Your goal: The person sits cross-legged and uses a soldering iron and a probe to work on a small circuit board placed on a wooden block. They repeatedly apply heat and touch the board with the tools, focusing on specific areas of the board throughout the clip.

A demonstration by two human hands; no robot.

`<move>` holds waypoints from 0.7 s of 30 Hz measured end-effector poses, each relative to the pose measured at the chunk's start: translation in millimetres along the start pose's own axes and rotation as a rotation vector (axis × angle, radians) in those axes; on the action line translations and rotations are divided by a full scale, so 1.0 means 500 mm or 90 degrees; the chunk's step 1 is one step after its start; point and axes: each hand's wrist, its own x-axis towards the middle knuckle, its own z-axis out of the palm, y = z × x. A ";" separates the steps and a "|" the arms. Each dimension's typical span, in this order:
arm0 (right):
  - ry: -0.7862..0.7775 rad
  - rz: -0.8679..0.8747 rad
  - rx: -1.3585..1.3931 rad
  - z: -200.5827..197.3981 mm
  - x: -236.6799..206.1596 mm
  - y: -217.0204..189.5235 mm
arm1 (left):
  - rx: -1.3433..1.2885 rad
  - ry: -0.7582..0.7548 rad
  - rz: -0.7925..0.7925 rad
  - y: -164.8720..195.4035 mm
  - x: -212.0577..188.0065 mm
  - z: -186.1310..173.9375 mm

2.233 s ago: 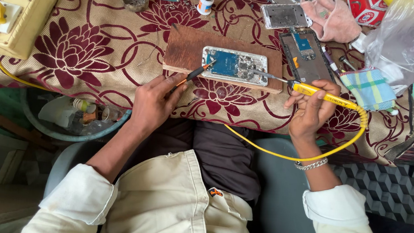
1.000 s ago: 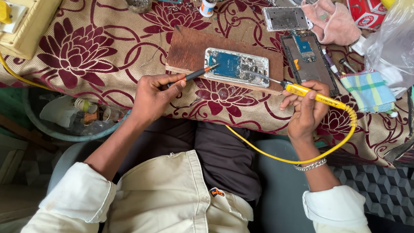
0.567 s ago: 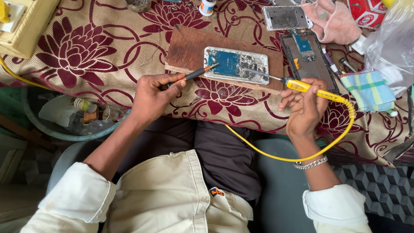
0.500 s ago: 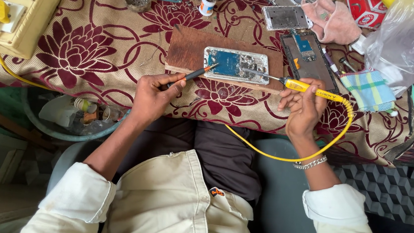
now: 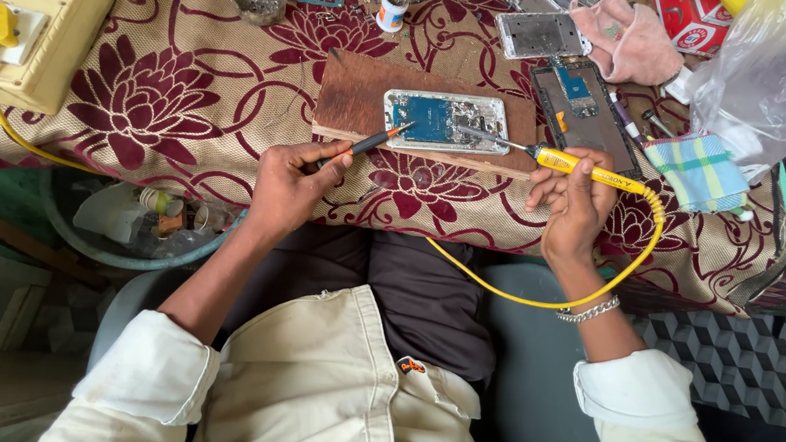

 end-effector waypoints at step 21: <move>0.047 -0.022 0.050 -0.011 -0.004 -0.006 | 0.011 0.006 0.007 -0.006 -0.002 0.000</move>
